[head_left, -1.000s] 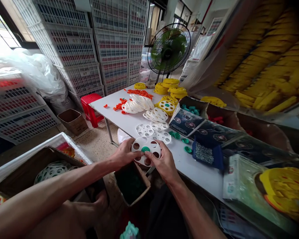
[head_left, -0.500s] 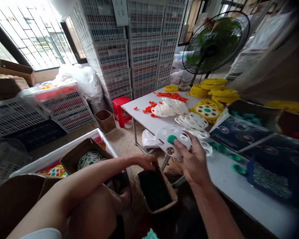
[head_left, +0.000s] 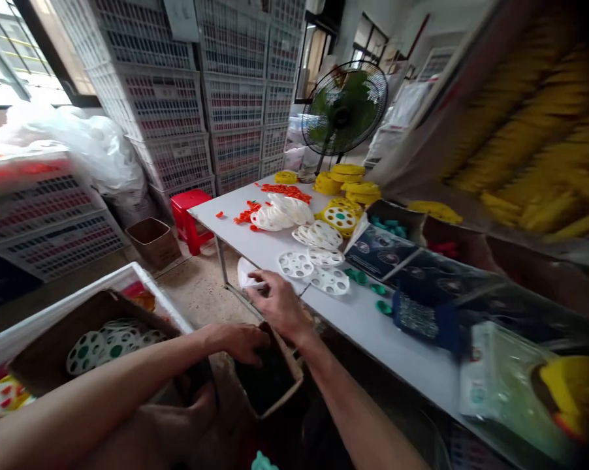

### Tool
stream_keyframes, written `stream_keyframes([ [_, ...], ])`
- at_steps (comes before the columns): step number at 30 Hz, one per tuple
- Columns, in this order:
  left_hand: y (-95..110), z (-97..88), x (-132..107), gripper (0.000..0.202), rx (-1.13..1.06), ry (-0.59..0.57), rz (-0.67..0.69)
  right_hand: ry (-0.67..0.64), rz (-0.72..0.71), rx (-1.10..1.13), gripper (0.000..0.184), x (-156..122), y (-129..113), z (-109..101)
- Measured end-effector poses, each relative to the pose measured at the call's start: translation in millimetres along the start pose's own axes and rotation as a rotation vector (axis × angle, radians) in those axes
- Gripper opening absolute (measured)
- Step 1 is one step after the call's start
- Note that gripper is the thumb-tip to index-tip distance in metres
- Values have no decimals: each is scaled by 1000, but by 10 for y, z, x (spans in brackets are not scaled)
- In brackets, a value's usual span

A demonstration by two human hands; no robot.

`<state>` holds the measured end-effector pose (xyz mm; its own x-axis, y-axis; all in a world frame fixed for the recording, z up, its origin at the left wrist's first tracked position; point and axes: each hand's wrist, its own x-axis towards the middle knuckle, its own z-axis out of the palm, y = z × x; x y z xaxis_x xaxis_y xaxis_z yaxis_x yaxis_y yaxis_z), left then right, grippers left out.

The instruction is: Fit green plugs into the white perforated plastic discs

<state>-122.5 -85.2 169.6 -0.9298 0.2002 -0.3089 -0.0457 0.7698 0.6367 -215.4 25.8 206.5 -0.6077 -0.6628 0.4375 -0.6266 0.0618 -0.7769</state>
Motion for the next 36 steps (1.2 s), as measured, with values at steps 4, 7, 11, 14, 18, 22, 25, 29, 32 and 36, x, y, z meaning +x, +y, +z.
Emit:
stream_keyframes([
  [4,83,-77,96,36,138,-95,59,173,114,-462,43,-147,681,-980],
  [7,186,-230,170,27,199,71,74,150,152,-690,59,-141,1056,-1440],
  [11,272,-565,433,30,326,412,97,9,172,-882,56,35,1277,-1605],
  [14,256,-770,672,44,474,452,75,-67,131,-994,56,205,1319,-1557],
  [18,183,-827,943,50,562,456,8,-125,62,-1057,43,349,1345,-1488],
  [22,140,-762,1117,36,575,442,38,-162,5,-1097,36,397,1335,-1508],
  [25,122,-737,1150,23,597,417,70,-173,-24,-1113,34,351,1265,-1546],
  [29,70,-735,1090,20,656,386,98,-175,-45,-1126,35,137,1144,-1538],
  [32,12,-736,1013,24,710,365,115,-180,-50,-1124,36,-60,1129,-1500],
  [36,-44,-755,889,22,760,358,122,-204,-64,-1079,39,-213,1217,-1493],
])
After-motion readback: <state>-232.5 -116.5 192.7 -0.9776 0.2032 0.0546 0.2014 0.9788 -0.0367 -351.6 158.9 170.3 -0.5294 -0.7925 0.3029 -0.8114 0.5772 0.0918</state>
